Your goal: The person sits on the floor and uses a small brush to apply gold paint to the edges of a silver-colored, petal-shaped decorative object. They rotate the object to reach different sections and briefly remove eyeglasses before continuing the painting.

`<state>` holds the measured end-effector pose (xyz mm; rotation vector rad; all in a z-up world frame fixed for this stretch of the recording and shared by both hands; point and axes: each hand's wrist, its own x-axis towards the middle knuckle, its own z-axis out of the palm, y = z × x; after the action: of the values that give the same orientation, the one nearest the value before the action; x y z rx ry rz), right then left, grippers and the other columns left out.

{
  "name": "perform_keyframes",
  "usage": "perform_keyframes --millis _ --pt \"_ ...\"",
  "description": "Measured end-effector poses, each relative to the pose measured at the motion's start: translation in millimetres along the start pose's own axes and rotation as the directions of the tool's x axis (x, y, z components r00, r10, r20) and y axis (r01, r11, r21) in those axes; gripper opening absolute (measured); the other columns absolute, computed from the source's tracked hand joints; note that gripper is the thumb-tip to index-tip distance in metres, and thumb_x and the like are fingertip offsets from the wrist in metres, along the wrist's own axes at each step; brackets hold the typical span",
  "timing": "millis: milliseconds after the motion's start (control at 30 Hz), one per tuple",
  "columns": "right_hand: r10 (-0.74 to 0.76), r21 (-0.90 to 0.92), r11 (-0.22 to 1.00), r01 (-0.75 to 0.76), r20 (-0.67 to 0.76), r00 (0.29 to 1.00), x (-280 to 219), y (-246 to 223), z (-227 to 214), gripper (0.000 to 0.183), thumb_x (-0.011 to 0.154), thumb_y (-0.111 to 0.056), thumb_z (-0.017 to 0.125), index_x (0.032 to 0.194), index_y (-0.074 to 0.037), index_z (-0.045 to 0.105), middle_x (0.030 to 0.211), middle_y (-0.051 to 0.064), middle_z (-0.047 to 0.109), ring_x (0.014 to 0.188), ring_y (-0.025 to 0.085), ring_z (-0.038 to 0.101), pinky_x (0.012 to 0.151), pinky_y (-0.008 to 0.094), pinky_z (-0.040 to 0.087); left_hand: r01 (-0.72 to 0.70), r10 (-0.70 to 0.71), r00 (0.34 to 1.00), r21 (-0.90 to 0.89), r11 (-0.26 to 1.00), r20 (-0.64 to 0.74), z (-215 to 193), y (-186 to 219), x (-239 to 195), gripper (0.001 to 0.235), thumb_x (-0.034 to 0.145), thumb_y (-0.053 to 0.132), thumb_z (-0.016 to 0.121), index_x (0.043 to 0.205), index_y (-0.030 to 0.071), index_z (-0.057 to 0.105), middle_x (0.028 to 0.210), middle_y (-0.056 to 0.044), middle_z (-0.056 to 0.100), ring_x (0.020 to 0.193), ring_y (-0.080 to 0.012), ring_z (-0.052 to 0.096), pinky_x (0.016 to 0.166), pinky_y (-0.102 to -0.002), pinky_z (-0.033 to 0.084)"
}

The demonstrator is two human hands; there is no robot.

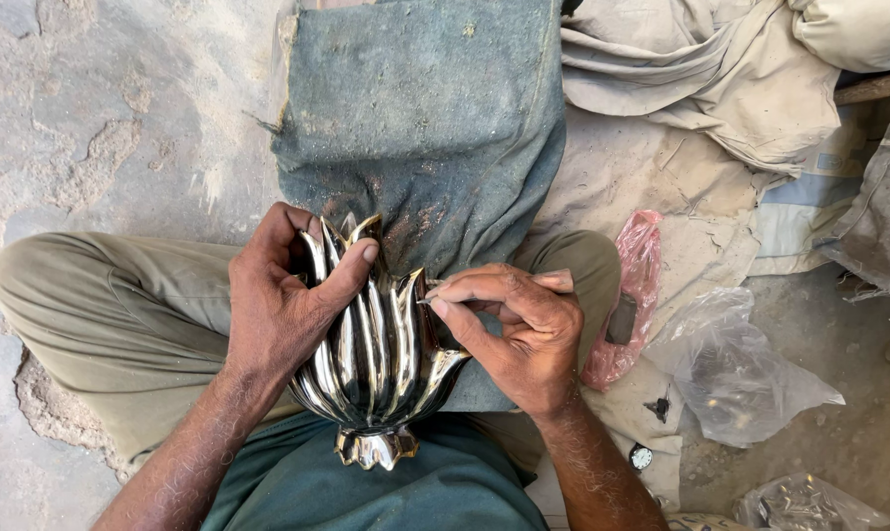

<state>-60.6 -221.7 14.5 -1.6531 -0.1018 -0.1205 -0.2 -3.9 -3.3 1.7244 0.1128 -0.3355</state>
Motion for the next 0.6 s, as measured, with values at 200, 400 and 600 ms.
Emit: perform_keyframes --millis 200,400,600 --pt "0.110 -0.081 0.991 -0.108 0.022 0.994 -6.6 -8.4 -7.7 0.016 0.086 0.006 0.080 0.096 -0.003 0.072 0.098 0.012 0.079 0.063 -0.001 0.057 0.048 0.015 0.034 -0.005 0.005 1.000 0.022 1.000 -0.009 0.3 -1.7 0.4 0.031 0.092 0.022 0.081 0.098 0.007 0.054 0.081 0.002 0.062 0.074 -0.0021 0.057 0.062 -0.020 0.048" --pt "0.038 0.085 0.995 -0.045 0.086 0.996 -19.0 -8.2 -10.3 0.019 0.095 0.010 0.075 0.109 -0.002 0.069 0.108 0.012 0.076 0.093 0.010 0.074 0.072 0.020 0.058 -0.024 0.024 1.000 0.020 1.000 -0.013 0.4 -3.0 0.9 0.033 0.093 0.023 0.082 0.098 0.008 0.053 0.081 0.003 0.059 0.074 -0.0018 0.054 0.062 -0.020 0.046" --pt "0.043 0.064 0.997 -0.038 -0.073 0.996 -34.6 -13.2 -9.9 0.018 0.097 0.009 0.070 0.110 -0.002 0.066 0.110 0.014 0.073 0.103 0.017 0.074 0.086 0.027 0.062 -0.032 0.033 0.999 0.042 0.999 -0.035 0.4 -3.4 0.6 0.033 0.093 0.023 0.083 0.095 0.007 0.053 0.080 0.002 0.060 0.074 -0.0027 0.055 0.062 -0.020 0.047"
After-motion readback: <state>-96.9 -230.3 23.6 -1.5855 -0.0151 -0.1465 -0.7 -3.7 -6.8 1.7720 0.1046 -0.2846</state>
